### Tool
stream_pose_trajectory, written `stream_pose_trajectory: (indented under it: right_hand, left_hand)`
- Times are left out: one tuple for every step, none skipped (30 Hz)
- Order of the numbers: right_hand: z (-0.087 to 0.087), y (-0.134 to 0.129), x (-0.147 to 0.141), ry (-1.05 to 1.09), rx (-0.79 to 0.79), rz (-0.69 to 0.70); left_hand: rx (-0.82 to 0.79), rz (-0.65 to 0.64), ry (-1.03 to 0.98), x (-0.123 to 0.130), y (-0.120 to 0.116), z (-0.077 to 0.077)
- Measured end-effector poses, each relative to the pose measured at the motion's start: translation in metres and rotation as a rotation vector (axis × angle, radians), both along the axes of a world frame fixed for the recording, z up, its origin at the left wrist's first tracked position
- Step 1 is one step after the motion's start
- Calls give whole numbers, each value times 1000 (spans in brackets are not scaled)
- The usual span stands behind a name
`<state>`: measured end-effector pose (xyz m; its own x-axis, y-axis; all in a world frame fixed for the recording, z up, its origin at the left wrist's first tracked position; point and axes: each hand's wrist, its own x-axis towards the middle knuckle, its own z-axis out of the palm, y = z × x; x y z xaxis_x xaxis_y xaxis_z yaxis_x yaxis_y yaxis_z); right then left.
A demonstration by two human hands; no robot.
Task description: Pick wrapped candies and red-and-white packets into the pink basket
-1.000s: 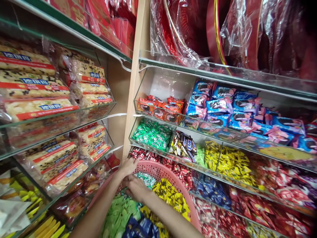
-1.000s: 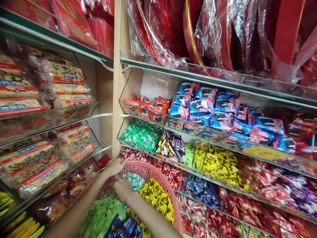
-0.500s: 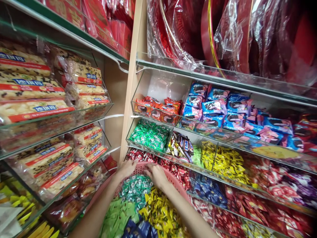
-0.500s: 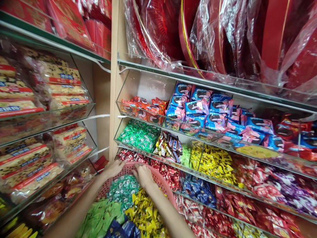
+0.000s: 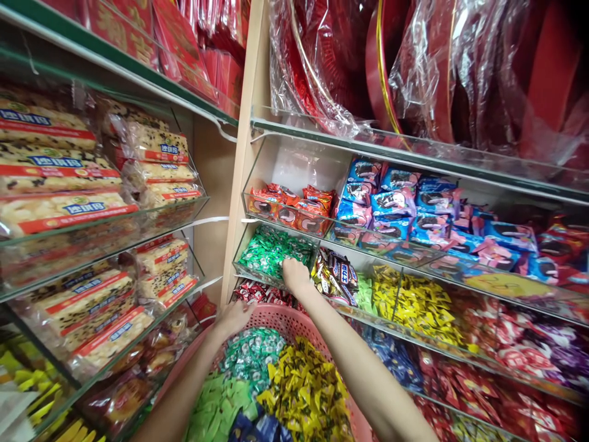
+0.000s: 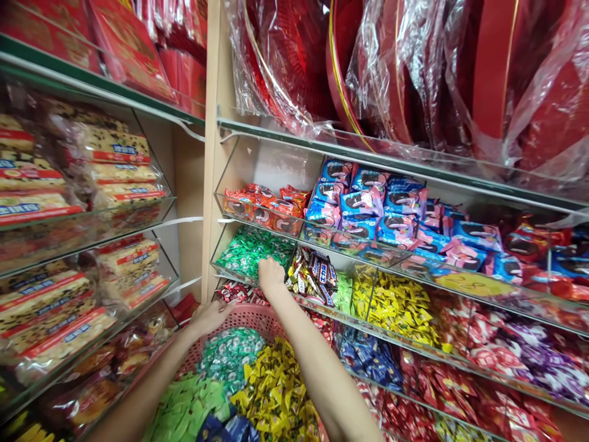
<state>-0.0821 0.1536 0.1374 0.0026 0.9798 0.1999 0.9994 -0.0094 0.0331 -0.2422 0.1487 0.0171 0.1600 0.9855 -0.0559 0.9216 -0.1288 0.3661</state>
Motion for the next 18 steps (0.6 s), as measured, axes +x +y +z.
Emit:
stream_pose_trajectory:
  right_hand:
    - [-1,1,-1,-1,-13,-9]
    - [-1,2,-1,1,-16,-13]
    - [-2,2,-1,4,-15,-16]
    - [-2,3,-1,8,-17,-18]
    - [-1,3,-1,11,-21,-21]
    - [-1,3,0,17,-28,-25]
    - [-1,4,1,23,-36,-31]
    - [-1,4,1,29,-44,-38]
    - [-1,5,2,36,-51,-45]
    - [-1,5,3,42,-58,-49]
    - [-1,6,3,47,-62,-53]
    - [-1,6,4,51,-66,-53]
    - [-1,6,4,54,-68,-51]
    - [0,5,4,56,-70,-49]
    - [1,5,4,56,-71,-47]
    - [1,4,4,56,-66,-44]
    - [3,3,3,55,-51,-42]
    - [4,3,3,56,-29,-40]
  left_hand:
    - [0,7,-1,0,0,0]
    - [-1,13,-1,0,0,0]
    - [-2,17,-2,0,0,0]
    - [-3,19,-3,0,0,0]
    - [-6,21,-5,0,0,0]
    - [-9,21,-6,0,0,0]
    - [-11,22,-6,-1,0,0]
    - [-12,23,-4,-1,0,0]
    - [-13,24,-1,-1,0,-1]
    - [-13,23,2,-1,0,-1]
    - [-11,20,3,-1,0,-1]
    - [-8,17,3,-2,0,-1]
    - [-5,13,0,-2,0,-1]
    - [-2,9,-4,-2,0,-1]
    - [0,6,-9,-2,0,-1]
    - [0,6,-13,-2,0,-1]
    - [-2,10,-16,-2,0,-1]
    - [-6,14,-17,-1,0,-1]
